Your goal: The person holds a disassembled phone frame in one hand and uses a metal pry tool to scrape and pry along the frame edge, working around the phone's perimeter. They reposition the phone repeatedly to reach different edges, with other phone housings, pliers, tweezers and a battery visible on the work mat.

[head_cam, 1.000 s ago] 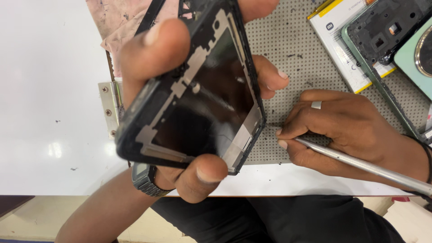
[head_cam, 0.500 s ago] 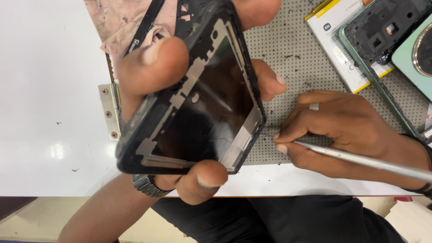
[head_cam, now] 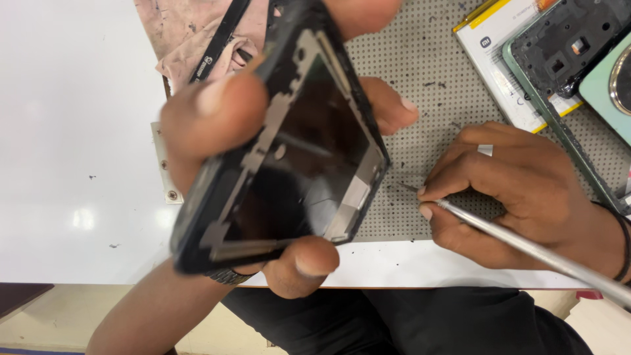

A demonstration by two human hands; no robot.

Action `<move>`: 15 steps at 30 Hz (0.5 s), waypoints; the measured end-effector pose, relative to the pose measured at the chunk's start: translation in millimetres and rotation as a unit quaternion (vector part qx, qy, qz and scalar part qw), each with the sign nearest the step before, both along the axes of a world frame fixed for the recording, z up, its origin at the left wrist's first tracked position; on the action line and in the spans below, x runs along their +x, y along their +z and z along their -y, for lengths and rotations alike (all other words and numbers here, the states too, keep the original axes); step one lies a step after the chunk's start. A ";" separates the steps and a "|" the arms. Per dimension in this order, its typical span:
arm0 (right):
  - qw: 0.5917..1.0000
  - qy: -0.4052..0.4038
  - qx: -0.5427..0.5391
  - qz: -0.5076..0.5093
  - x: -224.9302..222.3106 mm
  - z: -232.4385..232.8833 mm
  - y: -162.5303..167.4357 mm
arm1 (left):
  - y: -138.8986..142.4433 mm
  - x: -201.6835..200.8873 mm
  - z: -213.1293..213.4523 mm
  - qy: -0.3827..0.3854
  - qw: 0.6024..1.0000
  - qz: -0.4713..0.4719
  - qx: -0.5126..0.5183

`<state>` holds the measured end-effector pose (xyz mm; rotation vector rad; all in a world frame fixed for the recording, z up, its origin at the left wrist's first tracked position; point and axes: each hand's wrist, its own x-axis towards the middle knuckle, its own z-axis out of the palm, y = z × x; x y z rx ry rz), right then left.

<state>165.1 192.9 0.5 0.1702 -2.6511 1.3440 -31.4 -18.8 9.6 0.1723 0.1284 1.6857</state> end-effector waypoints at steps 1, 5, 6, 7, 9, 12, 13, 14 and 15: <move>1.000 -0.001 0.016 0.001 0.2 1.0 0.0 | -3.0 -4.1 3.3 0.004 1.000 -0.014 0.002; 0.998 -0.006 0.056 0.006 0.5 3.2 0.1 | -10.3 -16.8 16.2 0.022 0.997 -0.079 -0.001; 0.998 -0.007 0.060 0.007 0.2 2.9 0.0 | -9.4 -17.9 17.3 0.035 0.994 -0.107 -0.005; 0.998 -0.009 0.055 0.003 0.3 2.8 0.4 | -7.6 -17.6 16.8 0.049 0.989 -0.138 -0.011; 0.999 -0.014 0.046 -0.008 -0.5 1.9 1.2 | 0.9 -11.9 12.1 0.095 0.971 -0.220 -0.027; 0.998 -0.038 0.046 -0.001 -1.2 2.1 3.3 | 17.3 9.3 -2.8 0.200 0.901 -0.380 -0.059; 0.998 -0.043 0.043 -0.001 -1.3 2.5 3.9 | 20.9 18.3 -9.4 0.233 0.874 -0.422 -0.055; 0.998 -0.048 0.040 -0.002 -1.5 2.9 4.5 | 21.2 28.9 -16.2 0.275 0.841 -0.462 -0.053; 0.998 -0.053 0.036 -0.002 -1.0 3.3 5.3 | 21.1 35.6 -21.2 0.313 0.809 -0.494 -0.049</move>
